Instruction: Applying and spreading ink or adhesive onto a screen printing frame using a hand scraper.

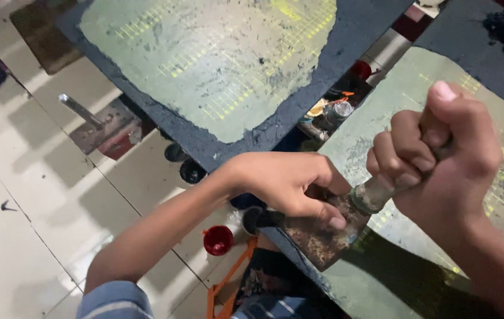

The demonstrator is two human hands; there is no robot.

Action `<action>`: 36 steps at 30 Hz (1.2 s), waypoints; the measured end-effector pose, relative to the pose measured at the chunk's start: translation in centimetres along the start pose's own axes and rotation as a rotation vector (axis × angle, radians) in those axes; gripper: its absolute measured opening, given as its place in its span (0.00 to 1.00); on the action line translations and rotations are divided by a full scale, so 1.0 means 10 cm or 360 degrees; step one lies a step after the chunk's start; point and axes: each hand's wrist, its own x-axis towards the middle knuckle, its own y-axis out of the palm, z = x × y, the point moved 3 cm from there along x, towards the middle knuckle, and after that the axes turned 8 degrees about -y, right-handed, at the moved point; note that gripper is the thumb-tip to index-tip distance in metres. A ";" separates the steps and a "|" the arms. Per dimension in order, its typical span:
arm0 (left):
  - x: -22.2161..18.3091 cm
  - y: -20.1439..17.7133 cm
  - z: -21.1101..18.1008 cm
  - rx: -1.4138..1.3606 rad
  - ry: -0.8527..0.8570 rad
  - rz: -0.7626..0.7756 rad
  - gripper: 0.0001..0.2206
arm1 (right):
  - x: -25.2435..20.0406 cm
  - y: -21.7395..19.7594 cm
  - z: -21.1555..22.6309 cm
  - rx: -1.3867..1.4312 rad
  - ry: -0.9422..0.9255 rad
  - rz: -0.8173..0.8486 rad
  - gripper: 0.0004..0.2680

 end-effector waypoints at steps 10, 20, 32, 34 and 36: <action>0.04 -0.03 -0.02 0.0156 0.0010 0.0116 0.21 | -0.07 0.00 0.06 -0.0084 -0.0087 0.0007 0.15; 0.07 0.01 -0.17 0.0053 -0.0062 0.0164 0.18 | -0.04 0.02 0.19 -0.0052 0.0010 0.0154 0.14; 0.12 0.07 -0.15 0.0126 -0.0053 0.0240 0.18 | -0.18 -0.10 0.21 -0.0187 -0.0039 0.0221 0.13; 0.15 0.08 -0.11 0.0199 -0.0050 0.0229 0.18 | -0.19 -0.12 0.21 -0.0229 -0.0057 0.0233 0.14; 0.18 0.10 -0.07 0.0232 -0.0032 0.0232 0.17 | -0.20 -0.08 0.21 -0.0180 -0.0084 0.0171 0.14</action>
